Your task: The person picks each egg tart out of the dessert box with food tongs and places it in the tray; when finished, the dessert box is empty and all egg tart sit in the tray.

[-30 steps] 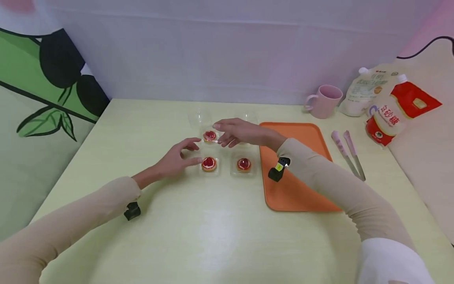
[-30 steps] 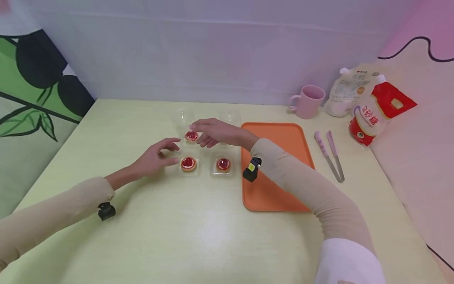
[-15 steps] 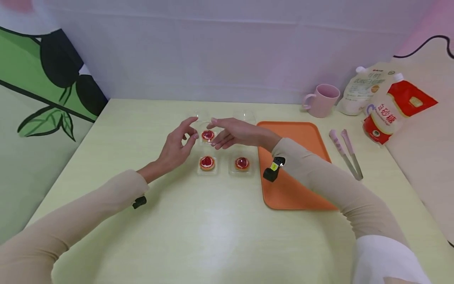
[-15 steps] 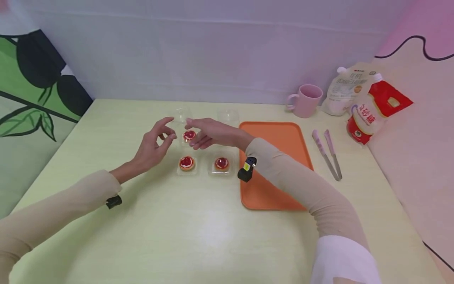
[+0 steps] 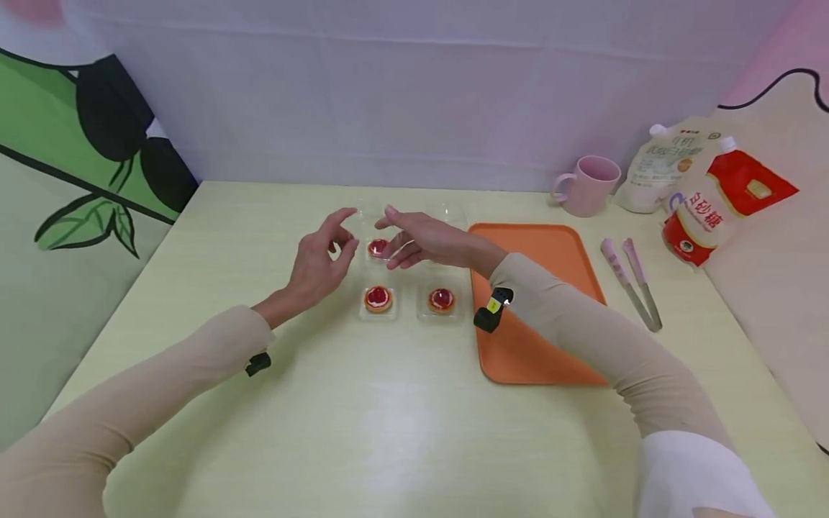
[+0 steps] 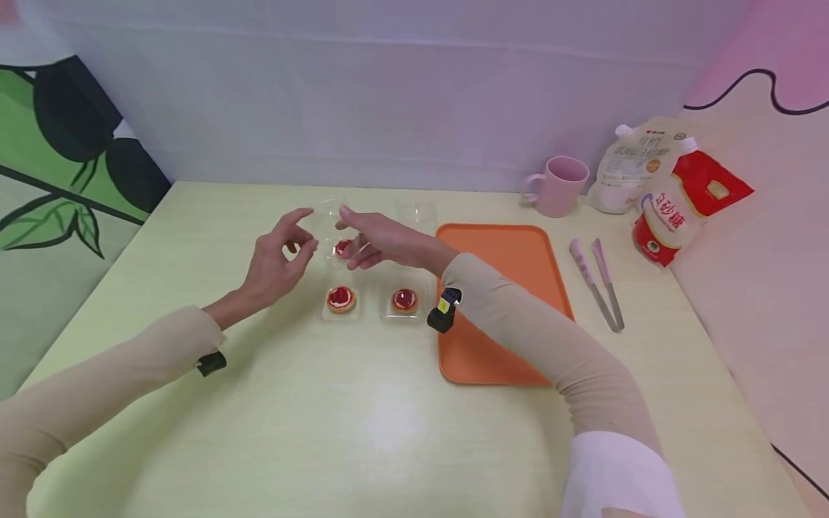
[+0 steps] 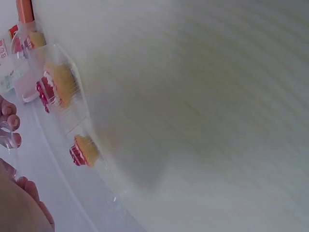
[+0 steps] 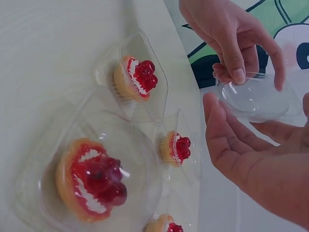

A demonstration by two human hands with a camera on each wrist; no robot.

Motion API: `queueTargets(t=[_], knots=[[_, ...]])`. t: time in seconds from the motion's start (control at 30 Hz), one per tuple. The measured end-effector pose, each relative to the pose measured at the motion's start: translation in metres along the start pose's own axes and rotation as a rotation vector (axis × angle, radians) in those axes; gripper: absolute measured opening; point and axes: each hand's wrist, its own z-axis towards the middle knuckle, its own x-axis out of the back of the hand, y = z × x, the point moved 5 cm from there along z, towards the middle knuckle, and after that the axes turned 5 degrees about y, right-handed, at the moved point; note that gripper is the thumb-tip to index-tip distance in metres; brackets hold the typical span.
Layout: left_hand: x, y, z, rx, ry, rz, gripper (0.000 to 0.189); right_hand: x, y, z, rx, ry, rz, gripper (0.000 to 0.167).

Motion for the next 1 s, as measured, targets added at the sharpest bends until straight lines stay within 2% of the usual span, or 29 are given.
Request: queueTargets(t=[0.17,0.33,0.5,0.6,0.8,1.0], knots=[[0.004,-0.008,0.010,0.074,-0.010,0.009,0.046,0.003,-0.004,0.008,0.081,0.069,-0.101,0.051],[0.009,-0.018,0.017,0.176,-0.053,0.031,0.047,0.003,-0.007,0.020,0.130,0.161,-0.160,0.056],[0.016,-0.028,0.022,0.274,-0.129,0.039,0.051,0.004,-0.011,0.032,0.170,0.252,-0.235,0.059],[0.018,-0.037,0.024,0.351,-0.185,0.016,0.054,0.004,-0.014,0.041,0.187,0.286,-0.235,0.060],[0.022,-0.059,0.021,0.509,-0.293,-0.026,0.057,-0.001,-0.014,0.056,0.181,0.250,-0.142,0.062],[0.031,-0.076,0.020,0.567,-0.388,-0.018,0.057,-0.012,-0.015,0.070,0.163,0.214,-0.126,0.054]])
